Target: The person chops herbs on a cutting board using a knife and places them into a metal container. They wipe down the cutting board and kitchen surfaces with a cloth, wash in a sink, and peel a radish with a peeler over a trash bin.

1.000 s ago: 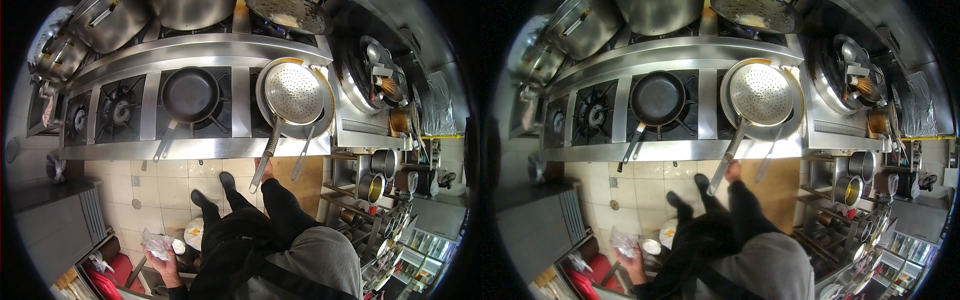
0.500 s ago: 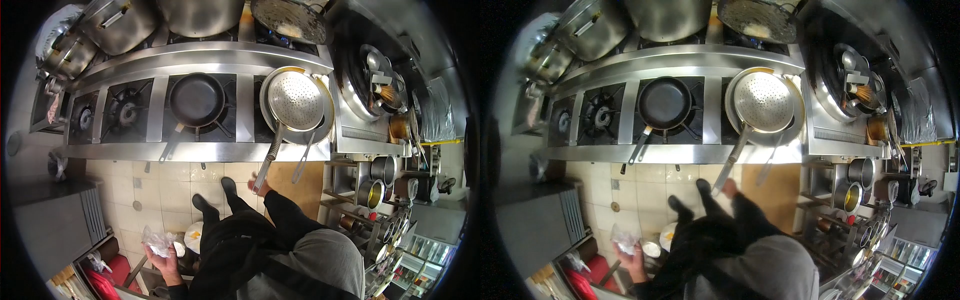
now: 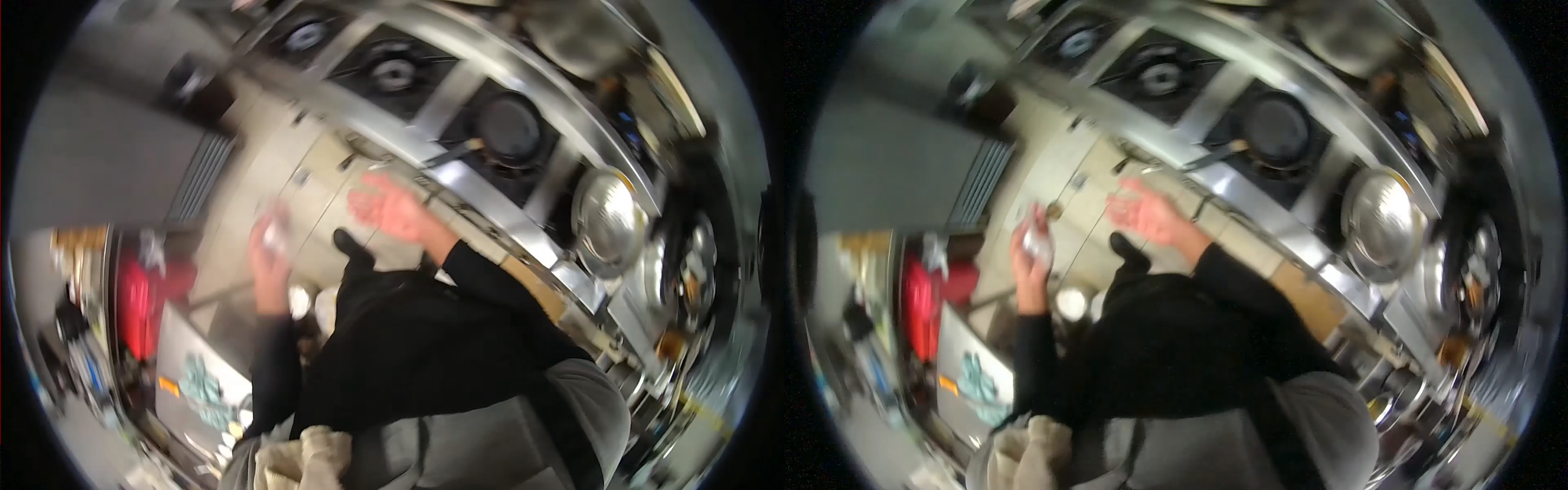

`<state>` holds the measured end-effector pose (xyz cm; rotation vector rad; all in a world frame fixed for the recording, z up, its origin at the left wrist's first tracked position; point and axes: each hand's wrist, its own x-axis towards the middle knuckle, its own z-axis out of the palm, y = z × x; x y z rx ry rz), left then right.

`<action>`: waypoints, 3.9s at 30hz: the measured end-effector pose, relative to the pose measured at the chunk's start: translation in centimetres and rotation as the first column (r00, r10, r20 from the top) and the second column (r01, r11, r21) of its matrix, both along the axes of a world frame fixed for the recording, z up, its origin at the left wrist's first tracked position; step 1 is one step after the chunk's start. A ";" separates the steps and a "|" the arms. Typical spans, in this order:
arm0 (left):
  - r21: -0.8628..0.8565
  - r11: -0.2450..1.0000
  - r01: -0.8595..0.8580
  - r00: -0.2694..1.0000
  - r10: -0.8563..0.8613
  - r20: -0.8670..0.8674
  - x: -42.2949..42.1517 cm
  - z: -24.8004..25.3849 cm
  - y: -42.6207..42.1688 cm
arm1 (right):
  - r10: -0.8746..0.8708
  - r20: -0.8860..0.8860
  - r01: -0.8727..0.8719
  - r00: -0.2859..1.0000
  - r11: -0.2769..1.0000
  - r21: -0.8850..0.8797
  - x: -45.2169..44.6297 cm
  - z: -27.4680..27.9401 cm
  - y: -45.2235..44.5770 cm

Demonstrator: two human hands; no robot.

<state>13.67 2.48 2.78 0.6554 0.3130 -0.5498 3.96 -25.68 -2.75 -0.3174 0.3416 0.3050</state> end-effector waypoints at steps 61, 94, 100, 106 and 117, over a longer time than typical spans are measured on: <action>0.966 -0.214 0.145 0.290 0.943 0.165 16.9 -11.3 11.1 | 0.931 -0.122 0.881 0.343 -0.364 -0.303 119.8 -23.8 21.7; 0.856 -0.474 0.205 0.261 0.870 0.419 9.2 -2.4 38.6 | 0.092 0.227 -0.103 -0.969 0.689 -0.717 25.9 8.3 100.0; 0.846 -0.242 0.475 0.011 0.963 0.269 11.7 -1.4 41.4 | -0.186 -0.117 -0.104 -0.976 0.860 -0.499 18.8 5.1 108.6; 0.832 -0.205 0.515 0.006 0.972 0.235 6.7 -2.6 52.4 | -0.129 -0.139 0.013 -0.982 0.686 -0.727 26.2 9.1 114.6; 0.582 0.020 0.813 -0.418 0.715 0.560 0.5 -6.6 55.3 | 0.147 0.228 -0.157 -0.963 0.383 -0.910 47.1 6.7 126.6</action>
